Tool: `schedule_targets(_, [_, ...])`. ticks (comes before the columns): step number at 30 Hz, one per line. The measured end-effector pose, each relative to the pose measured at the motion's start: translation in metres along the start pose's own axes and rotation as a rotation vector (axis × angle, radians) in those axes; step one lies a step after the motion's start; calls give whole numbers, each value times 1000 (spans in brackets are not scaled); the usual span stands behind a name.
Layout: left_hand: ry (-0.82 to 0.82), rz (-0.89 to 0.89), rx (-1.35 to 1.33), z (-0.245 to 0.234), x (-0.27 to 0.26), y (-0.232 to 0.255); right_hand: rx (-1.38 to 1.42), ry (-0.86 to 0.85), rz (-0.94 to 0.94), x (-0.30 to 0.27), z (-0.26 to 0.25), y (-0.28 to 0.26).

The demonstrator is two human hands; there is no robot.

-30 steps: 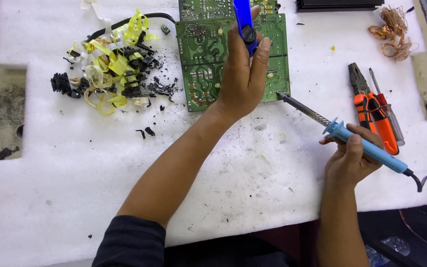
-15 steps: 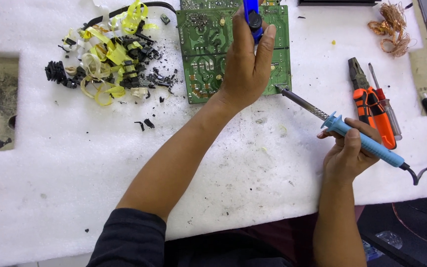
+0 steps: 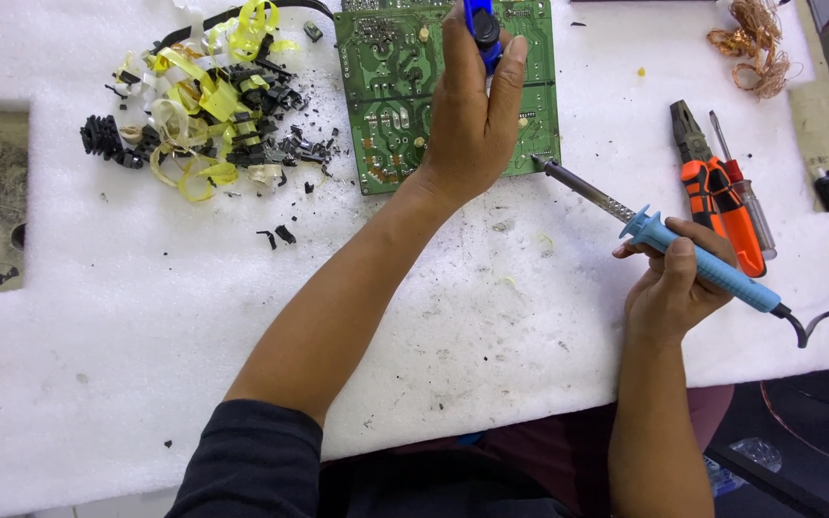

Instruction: The person uses a soldering iron to work on a green circuit board placed on a white foam surface. They hold a blue tool in their left hand while applying the soldering iron with their right hand to various points on the board. The workspace contains scattered electronic components and tools like pliers.

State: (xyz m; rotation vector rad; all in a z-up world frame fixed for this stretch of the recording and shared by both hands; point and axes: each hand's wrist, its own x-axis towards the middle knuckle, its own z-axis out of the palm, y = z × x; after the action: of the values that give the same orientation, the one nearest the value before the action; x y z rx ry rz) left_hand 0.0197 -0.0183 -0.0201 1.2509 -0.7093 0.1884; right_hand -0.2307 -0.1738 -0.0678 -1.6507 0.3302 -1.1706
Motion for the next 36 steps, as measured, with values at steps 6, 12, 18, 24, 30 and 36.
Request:
schedule_targets(6, [13, 30, 23, -1, 3, 4, -3, 7, -28, -1, 0, 1])
schedule_targets(12, [12, 7, 6, 1, 0, -5, 0, -4, -29, -2, -1, 2])
schedule_targets(18, [-1, 24, -5, 2, 3, 3, -20, 31, 8, -2, 3, -1])
schedule_targets(24, [-56, -78, -20, -2, -4, 1, -49, -32, -138, -5, 2, 2])
schedule_targets(30, [-102, -91, -5, 0, -5, 13, -74, -73, -154, -4, 0, 9])
schedule_targets(36, [-135, -87, 42, 4, -10, 24, -99, -132, -184, -2, -8, 14])
